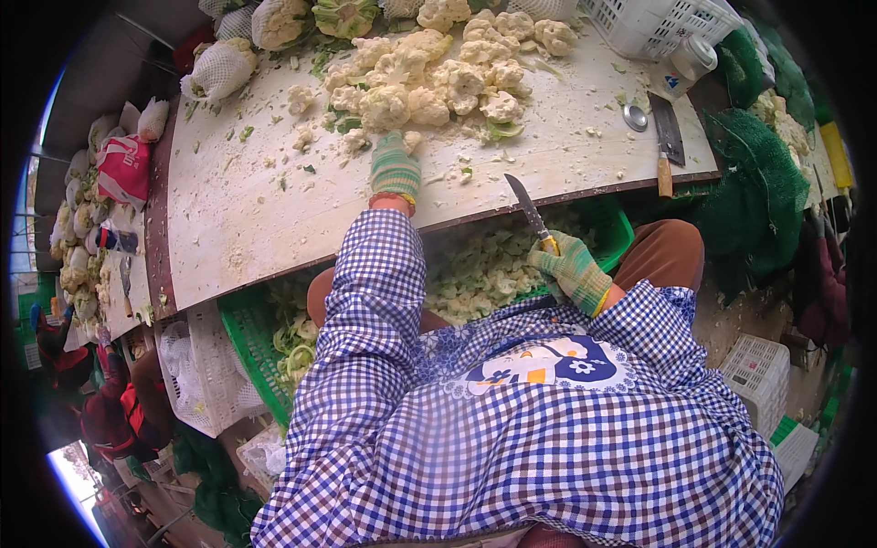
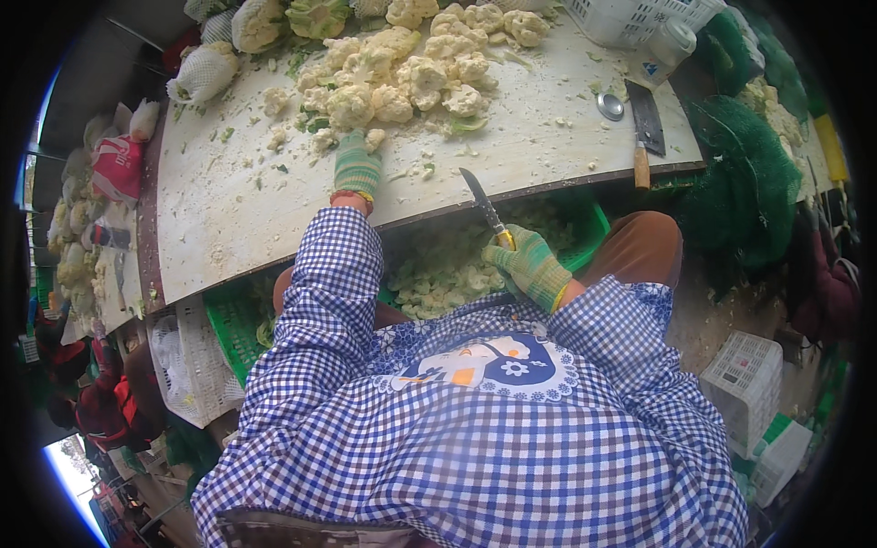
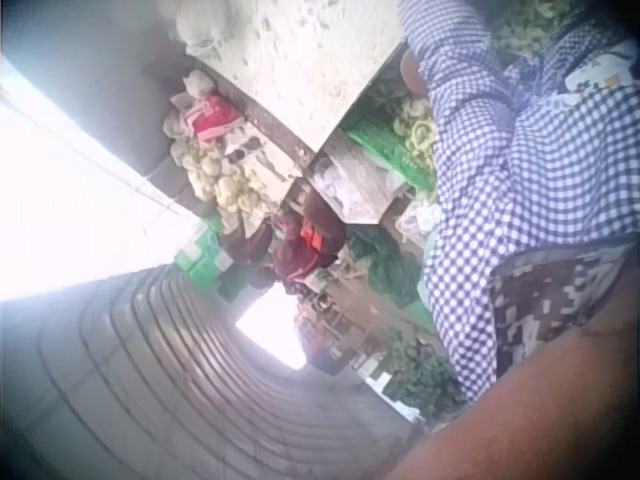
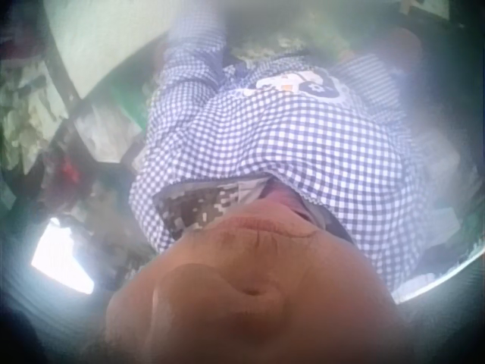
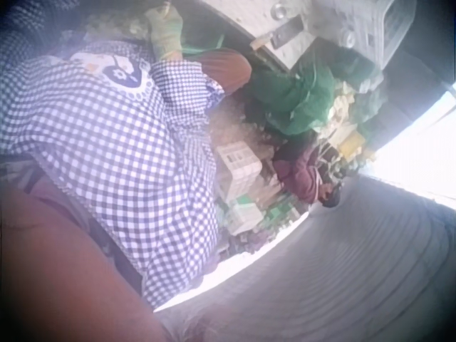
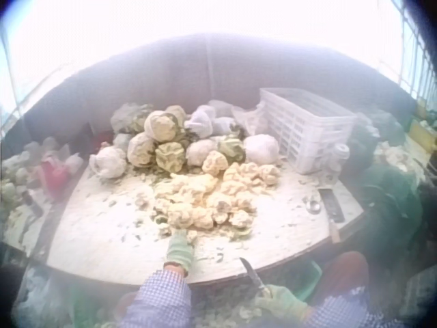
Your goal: The person trims cauliflower florets with a small knife, removing unwanted parts and placing the trimmed pieces into a green basket below. The person handles each floret individually, rotating it as needed to cut away excess material.
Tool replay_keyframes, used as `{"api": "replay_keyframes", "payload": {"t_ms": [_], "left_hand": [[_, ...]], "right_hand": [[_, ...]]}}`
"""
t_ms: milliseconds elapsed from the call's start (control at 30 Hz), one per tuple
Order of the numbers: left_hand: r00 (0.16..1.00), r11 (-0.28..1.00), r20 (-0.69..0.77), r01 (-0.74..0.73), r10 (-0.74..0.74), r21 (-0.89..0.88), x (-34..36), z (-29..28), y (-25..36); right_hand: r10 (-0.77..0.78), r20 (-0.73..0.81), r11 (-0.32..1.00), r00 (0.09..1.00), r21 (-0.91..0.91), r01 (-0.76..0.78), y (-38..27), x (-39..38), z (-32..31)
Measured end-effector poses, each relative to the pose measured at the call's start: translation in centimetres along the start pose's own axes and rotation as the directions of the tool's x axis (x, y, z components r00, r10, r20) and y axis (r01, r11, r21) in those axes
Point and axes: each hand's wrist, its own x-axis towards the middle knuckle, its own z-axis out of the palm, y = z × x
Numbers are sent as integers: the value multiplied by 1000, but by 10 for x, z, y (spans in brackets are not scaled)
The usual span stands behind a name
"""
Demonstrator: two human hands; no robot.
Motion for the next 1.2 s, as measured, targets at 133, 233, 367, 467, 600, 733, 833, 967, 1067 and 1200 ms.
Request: {"api": "replay_keyframes", "payload": {"t_ms": [133, 233, 367, 467, 600, 733, 833, 967, 1067, 1200], "left_hand": [[986, 883, -125, 38, -110, -469, -7, -6, 6], [992, 845, 115, 104, -51, -525, -25, -22, 31], [929, 689, 366, 224, 64, -690, -76, -41, 68], [932, 834, 274, -51, 237, -550, -102, -46, 80], [947, 508, 304, 214, 100, -834, -128, -46, 83], [909, -263, 415, 391, -43, -882, -134, -51, 77], [761, 333, 648, 604, 29, -724, -137, -66, 63], [817, 934, 563, 93, 126, -345, -124, -70, 44], [935, 932, 341, 209, -101, -297, -67, -68, 12], [982, 984, -82, 173, -170, 33, 12, -57, -38]], "right_hand": [[-73, -50, 996, 996, -63, 70, -10, 9, -1], [-364, -121, 917, 923, -220, 333, -37, 28, -3], [-439, -26, 834, 898, -383, 397, -74, 44, -2], [-447, 117, 763, 887, -467, 446, -84, 42, 5], [-416, 67, 900, 907, -109, 421, -73, 35, 10], [-280, -6, 933, 960, 234, 273, -55, 32, -5], [-303, 105, 912, 947, 321, 256, -41, 26, -11], [-204, 58, 798, 977, -568, 201, -32, 16, -25], [-194, -73, 879, 978, -455, 141, -31, 17, -27], [-235, -132, 880, 963, -450, 154, -26, 23, -28]]}}
